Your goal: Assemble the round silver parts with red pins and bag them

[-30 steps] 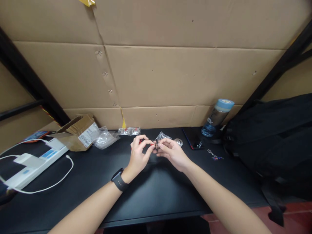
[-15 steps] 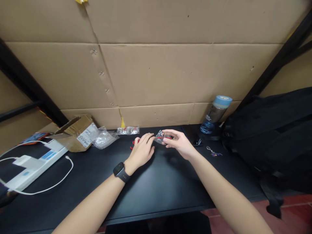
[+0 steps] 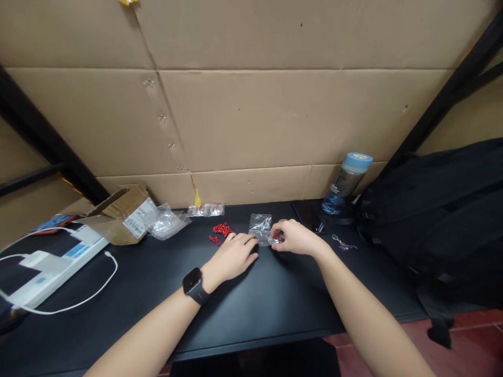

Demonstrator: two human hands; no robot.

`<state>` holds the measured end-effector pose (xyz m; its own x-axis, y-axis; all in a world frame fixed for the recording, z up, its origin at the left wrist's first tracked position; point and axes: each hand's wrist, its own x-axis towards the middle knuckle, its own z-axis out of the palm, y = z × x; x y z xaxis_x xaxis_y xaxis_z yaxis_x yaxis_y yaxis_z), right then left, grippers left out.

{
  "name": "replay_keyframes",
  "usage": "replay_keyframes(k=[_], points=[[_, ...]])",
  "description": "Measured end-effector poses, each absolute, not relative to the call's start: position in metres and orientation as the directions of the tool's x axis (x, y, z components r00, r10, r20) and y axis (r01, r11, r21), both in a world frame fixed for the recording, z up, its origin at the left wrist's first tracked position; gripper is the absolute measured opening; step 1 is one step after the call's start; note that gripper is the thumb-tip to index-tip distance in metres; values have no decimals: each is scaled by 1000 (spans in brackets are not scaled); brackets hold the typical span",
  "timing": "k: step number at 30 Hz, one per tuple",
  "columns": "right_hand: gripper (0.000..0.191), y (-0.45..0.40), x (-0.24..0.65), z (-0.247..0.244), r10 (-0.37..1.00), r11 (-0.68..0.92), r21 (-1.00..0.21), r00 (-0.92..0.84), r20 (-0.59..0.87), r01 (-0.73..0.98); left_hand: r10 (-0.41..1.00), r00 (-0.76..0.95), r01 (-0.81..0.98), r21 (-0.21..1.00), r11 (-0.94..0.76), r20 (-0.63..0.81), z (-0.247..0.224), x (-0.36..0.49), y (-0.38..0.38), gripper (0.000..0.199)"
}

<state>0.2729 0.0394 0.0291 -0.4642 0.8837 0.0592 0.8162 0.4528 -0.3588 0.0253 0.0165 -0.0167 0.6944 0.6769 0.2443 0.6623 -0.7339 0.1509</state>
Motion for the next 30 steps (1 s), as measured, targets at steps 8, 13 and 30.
replay_keyframes(k=[8,13,30], points=[[22,37,270,28,883,447,-296,-469,-5,844,629,739,617,134,-776,243,-15,27,7,41],[19,39,268,20,878,466,-257,-479,15,847,617,764,596,159,-787,188,-18,27,8,44],[30,42,255,10,869,493,-284,-454,196,822,628,753,588,229,-776,195,-18,20,6,44]])
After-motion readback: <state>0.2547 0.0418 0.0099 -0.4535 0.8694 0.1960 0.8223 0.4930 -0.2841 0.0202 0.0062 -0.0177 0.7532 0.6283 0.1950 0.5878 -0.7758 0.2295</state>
